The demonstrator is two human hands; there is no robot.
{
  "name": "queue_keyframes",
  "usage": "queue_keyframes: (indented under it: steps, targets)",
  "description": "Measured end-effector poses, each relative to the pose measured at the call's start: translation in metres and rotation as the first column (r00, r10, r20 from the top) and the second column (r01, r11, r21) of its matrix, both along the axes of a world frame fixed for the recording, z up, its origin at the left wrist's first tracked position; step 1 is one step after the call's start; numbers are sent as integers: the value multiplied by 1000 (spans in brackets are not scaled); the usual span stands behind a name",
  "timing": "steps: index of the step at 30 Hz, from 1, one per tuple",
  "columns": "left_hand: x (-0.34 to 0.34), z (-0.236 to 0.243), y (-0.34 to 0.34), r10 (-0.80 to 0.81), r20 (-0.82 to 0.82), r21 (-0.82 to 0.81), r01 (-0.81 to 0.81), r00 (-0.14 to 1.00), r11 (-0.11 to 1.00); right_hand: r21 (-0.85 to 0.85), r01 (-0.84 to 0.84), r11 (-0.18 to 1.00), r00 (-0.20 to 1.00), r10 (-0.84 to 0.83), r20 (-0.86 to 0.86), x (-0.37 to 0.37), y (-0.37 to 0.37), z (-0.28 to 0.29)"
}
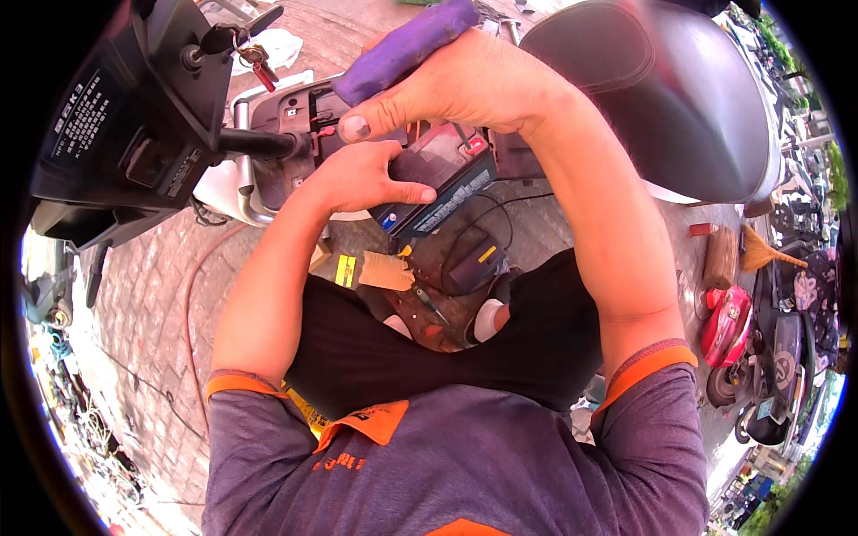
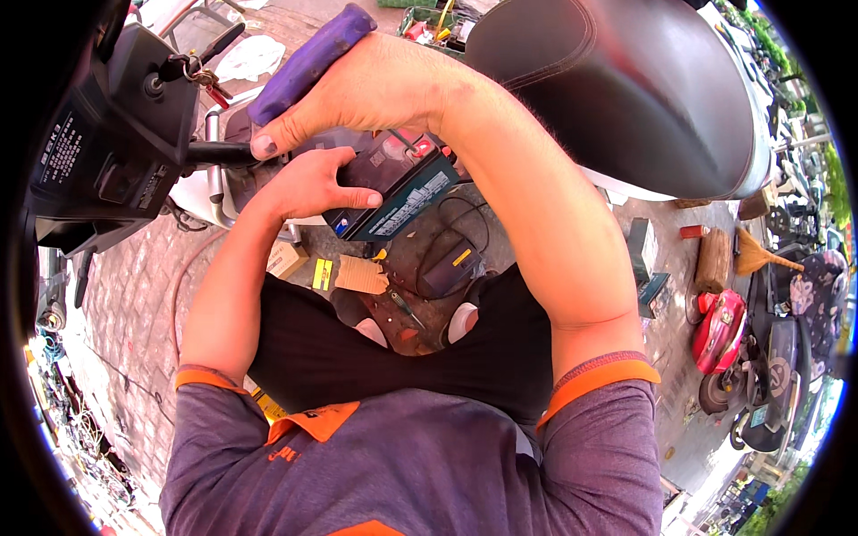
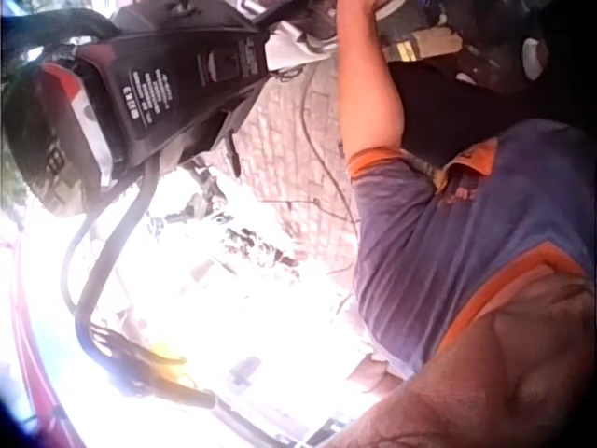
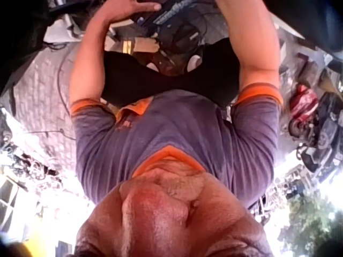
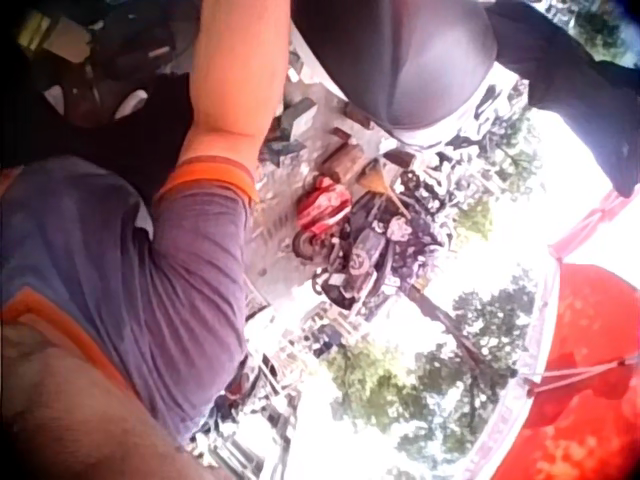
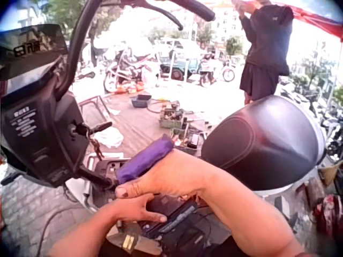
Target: The person sits on the ground and uses a screwdriver to tighten the terminals on a scooter battery. They then connect the red and black wires to the battery terminals and secure the connections.
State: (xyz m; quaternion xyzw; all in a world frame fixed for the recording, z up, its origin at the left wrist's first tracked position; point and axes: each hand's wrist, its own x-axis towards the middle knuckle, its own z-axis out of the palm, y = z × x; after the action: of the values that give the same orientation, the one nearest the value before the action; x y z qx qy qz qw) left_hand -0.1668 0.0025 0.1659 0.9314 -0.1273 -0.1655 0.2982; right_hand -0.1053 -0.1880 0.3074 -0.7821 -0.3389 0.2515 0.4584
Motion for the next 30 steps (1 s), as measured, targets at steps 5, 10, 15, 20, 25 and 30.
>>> queue_keyframes:
  steps: [5, 10, 15, 20, 25, 30]
  targets:
    - [28, 4, -10, 116, -61, -92, -121, 991, 988, 184, 3, 983, 968, -49, 245, 27, 0, -3]
    - [43, 0, -16, 144, -273, -275, -220, 951, 936, 306, -64, 950, 989, 19, 149, 51, -10, -12]
    - [54, -18, -19, 150, -361, -318, -273, 920, 908, 425, 54, 903, 998, -44, -34, 60, -8, -33]
    - [55, -22, -20, 161, -448, -310, -322, 880, 895, 534, 215, 818, 950, -48, -310, 38, -20, -13]
    - [95, -93, 4, 274, -393, -443, -442, 878, 780, 533, 550, 642, 799, -222, -558, 41, -15, -38]
    - [139, -131, -17, 180, 145, -299, -131, 973, 945, 682, 413, 603, 904, -179, -389, 39, -25, -50]
